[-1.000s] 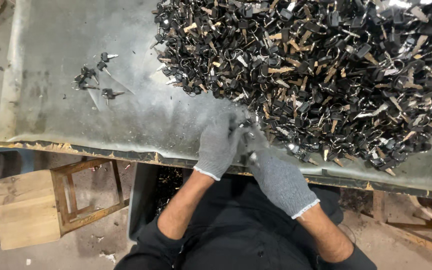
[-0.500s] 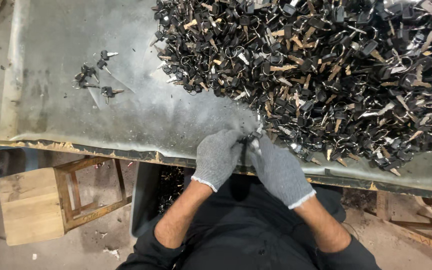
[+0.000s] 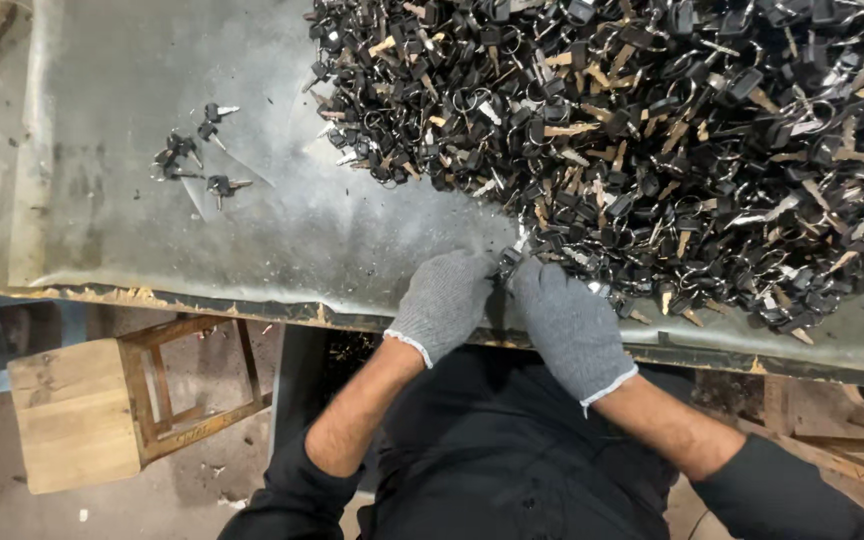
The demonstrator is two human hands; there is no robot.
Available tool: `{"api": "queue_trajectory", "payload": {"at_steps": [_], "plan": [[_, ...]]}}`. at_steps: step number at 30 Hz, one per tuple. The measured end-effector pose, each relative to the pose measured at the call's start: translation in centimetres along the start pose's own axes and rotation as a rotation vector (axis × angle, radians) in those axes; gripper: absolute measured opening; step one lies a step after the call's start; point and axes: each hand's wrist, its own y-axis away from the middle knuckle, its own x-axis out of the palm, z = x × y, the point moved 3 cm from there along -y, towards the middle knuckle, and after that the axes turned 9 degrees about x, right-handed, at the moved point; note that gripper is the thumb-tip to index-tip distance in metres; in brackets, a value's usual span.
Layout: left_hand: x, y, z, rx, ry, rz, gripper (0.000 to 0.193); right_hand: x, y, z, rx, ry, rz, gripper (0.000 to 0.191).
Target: The person, wearing gloves, picks keys one at a time from a large pile of keys on a workbench and places selected keys onto a separate growing pile on the left side of the bench, continuing this sorting cycle throughout the episode.
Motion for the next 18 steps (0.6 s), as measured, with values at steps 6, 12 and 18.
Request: {"api": "queue_trajectory", "payload": {"at_steps": [6,12,18], "plan": [[0.5,0.1,-0.4,-0.029,-0.02,-0.004,0.012,1.9,0.1,1.2,0.177,-0.002,0.236,0.021],[-0.1,0.6,-0.7,-0.09,0.056,-0.08,0.017,1.9,-1.4,-1.2,0.059,-0.411,0.68,0.029],[0.8,1.3,-0.5,-0.013,-0.083,-0.1,0.017,0.6,-0.1,-0.9,0.274,-0.467,0.377,0.032]]}}
